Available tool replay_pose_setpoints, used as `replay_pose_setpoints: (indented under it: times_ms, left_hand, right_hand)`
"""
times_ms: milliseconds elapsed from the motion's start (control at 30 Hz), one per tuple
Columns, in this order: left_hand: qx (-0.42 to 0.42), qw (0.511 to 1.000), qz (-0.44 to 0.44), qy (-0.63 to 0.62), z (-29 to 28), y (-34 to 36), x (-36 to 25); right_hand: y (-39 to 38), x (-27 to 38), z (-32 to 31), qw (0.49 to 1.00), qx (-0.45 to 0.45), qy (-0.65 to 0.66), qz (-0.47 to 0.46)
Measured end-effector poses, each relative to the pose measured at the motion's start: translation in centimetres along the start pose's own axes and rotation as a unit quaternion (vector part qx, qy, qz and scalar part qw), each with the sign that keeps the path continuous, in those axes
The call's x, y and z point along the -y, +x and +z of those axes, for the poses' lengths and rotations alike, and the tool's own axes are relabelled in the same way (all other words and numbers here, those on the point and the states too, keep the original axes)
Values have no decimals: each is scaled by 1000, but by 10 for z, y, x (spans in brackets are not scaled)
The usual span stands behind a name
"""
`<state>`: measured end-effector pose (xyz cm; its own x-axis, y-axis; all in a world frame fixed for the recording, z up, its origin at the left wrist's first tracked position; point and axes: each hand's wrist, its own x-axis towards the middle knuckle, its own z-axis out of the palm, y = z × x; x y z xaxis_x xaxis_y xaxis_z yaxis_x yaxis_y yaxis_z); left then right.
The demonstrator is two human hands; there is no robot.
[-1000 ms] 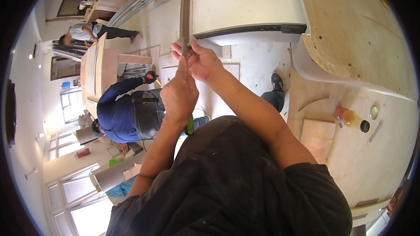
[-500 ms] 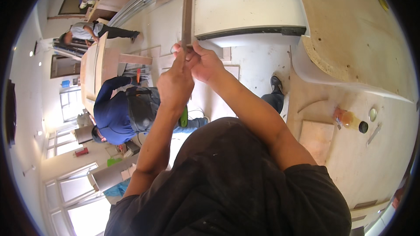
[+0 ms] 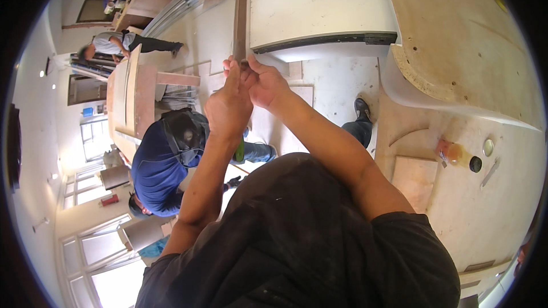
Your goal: The person trims a strip of wood veneer on a white board using scissors and a utility knife. They repeatedly align, cut, and scrape the veneer edge, then wipe the surface with a yellow cloth.
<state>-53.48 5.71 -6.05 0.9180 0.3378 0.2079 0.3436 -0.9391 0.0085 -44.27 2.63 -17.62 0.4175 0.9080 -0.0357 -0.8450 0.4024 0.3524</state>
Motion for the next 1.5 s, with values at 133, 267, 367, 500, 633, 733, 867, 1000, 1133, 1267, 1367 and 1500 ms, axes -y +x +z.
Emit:
replay_pose_setpoints:
  times_ms: [133,267,367,500,633,733,867,1000,1133,1267,1367,1500]
  left_hand:
    - [27,1000,8,4,-5,-19,-4]
    - [6,1000,19,22,8,0,4]
    - [10,1000,4,18,3,-4,1]
    - [-5,1000,-13,-19,3,-22,0]
    - [-54,999,5,2,4,11,4]
    - [-116,993,-24,-20,-7,23,25]
    - [-180,977,-31,-107,-15,6,37]
    - [-189,971,-28,-144,8,-9,46]
    - [-143,964,-87,-208,12,-16,43]
    - [-128,957,-104,-239,10,-16,38]
    - [-109,955,-126,-247,10,-18,44]
    - [-69,946,-172,-266,15,-23,48]
  right_hand:
    - [2,-4,2,999,-21,10,-26]
    - [1,-2,1,1000,-25,8,-3]
    - [3,-4,-3,1000,-12,16,1]
    - [3,-8,0,999,-23,-4,-35]
    - [7,-5,-5,1000,-22,0,-18]
    - [5,-1,-13,1000,-9,-18,-14]
    - [-23,-8,11,971,-76,-227,-18]
    - [-45,-12,6,642,-150,-687,-307]
    - [-35,-3,27,399,-53,-758,-514]
    - [-22,4,34,334,-19,-782,-526]
    - [-19,7,35,308,-5,-800,-514]
    - [-15,12,38,335,19,-801,-496]
